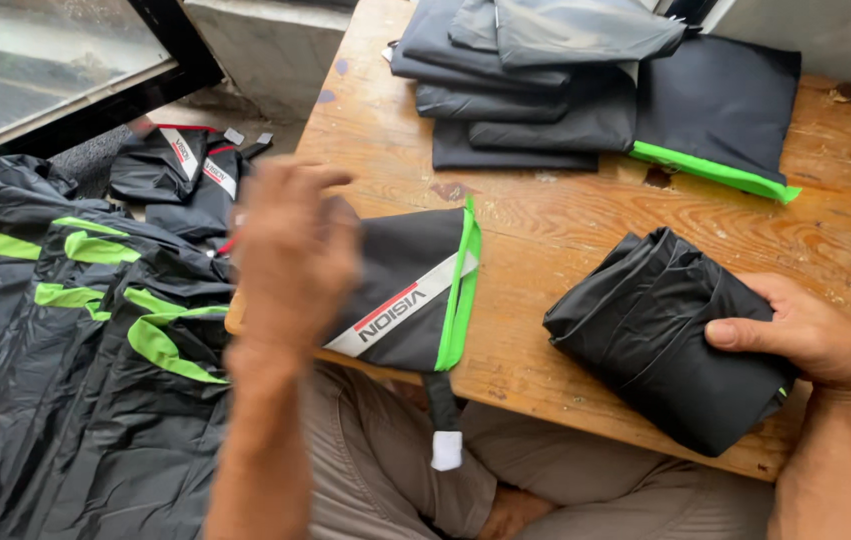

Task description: The person folds a large black fabric piece into a long rectangle, rolls it tightly, and stuffs it into a small matching black storage pouch, finally zipping it shut.

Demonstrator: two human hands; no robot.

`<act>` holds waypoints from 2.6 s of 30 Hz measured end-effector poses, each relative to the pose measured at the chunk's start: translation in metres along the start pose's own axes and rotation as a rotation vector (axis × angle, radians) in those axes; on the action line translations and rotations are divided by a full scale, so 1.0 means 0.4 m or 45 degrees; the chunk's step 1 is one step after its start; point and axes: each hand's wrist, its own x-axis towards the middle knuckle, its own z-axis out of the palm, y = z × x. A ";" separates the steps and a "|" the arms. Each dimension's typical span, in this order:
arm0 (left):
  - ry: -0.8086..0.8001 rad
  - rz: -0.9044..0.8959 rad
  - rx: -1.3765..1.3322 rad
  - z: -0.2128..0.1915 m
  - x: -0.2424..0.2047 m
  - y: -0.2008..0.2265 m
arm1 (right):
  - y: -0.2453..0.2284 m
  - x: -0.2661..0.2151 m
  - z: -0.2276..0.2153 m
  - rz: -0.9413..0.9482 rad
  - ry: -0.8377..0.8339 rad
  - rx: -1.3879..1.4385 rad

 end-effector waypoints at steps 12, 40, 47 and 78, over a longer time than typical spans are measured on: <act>-0.175 -0.401 -0.333 0.134 -0.108 0.196 | -0.052 -0.012 0.090 -0.223 -0.084 -0.051; 0.091 0.034 -1.261 0.200 0.065 0.373 | -0.196 -0.081 0.211 -0.396 0.582 -0.396; 0.009 0.130 -1.391 0.193 0.089 0.371 | -0.216 -0.086 0.215 -0.498 0.542 -0.543; 0.181 0.216 -1.233 0.220 0.062 0.405 | -0.266 -0.102 0.241 -0.309 0.576 -0.607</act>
